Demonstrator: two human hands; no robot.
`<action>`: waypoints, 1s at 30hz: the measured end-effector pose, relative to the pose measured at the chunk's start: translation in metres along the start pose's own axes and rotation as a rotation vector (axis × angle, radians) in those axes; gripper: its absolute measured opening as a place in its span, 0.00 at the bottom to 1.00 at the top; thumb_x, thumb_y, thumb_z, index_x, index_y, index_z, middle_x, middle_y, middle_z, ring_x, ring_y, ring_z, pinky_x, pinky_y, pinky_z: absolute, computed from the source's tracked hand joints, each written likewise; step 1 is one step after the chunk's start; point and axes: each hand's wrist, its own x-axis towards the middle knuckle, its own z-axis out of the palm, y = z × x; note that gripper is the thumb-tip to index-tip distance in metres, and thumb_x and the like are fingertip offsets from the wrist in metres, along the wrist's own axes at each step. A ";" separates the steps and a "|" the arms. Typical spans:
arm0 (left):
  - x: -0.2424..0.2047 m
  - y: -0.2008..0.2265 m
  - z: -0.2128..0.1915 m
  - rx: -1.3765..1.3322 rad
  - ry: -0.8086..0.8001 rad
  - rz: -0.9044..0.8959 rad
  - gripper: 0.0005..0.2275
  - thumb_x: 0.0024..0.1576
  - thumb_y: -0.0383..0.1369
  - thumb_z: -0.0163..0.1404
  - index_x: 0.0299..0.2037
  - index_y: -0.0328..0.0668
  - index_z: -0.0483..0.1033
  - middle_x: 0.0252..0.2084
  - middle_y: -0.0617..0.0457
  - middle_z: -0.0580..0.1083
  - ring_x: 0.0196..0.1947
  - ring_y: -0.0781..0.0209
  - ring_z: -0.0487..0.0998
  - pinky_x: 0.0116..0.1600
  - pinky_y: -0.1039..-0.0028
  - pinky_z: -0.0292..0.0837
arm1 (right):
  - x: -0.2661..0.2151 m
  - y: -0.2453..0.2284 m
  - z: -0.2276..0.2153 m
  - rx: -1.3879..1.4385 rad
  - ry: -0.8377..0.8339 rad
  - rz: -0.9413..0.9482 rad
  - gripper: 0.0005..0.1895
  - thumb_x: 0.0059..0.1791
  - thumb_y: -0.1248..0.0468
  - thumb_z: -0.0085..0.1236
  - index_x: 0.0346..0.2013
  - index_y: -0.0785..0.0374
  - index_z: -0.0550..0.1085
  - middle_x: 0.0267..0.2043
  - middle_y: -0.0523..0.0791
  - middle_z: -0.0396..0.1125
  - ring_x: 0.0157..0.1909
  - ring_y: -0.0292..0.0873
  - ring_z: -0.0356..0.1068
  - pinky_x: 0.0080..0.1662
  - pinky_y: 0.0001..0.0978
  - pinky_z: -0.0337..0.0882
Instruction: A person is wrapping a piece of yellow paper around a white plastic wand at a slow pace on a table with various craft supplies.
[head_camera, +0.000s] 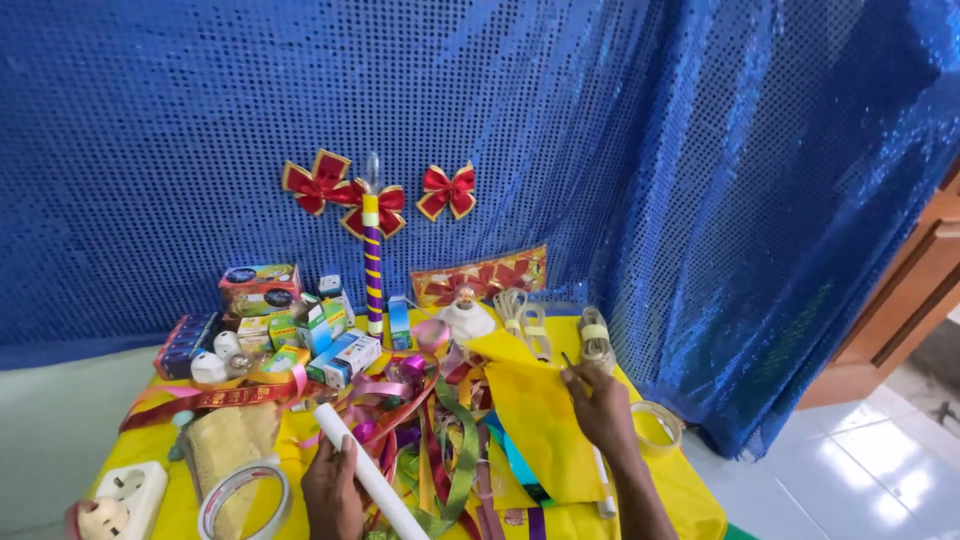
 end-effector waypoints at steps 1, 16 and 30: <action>0.000 0.001 -0.001 0.003 -0.006 -0.006 0.21 0.61 0.38 0.49 0.62 0.36 0.77 0.35 0.37 0.75 0.36 0.46 0.76 0.40 0.59 0.74 | 0.005 -0.009 -0.004 0.035 0.064 0.002 0.14 0.50 0.52 0.58 0.40 0.56 0.83 0.43 0.42 0.81 0.40 0.43 0.79 0.43 0.38 0.71; 0.016 -0.018 -0.016 -0.069 -0.134 0.133 0.20 0.59 0.40 0.49 0.58 0.38 0.78 0.26 0.49 0.72 0.26 0.59 0.72 0.30 0.70 0.67 | -0.033 -0.126 0.045 1.041 -0.090 0.057 0.10 0.57 0.61 0.52 0.36 0.64 0.75 0.31 0.42 0.61 0.33 0.37 0.59 0.35 0.30 0.60; 0.022 -0.026 -0.019 -0.238 -0.160 0.078 0.16 0.60 0.39 0.49 0.50 0.35 0.78 0.24 0.45 0.74 0.23 0.56 0.72 0.28 0.68 0.66 | -0.072 -0.083 0.043 1.173 -0.060 0.354 0.06 0.56 0.65 0.52 0.35 0.60 0.73 0.28 0.42 0.67 0.25 0.32 0.62 0.25 0.21 0.58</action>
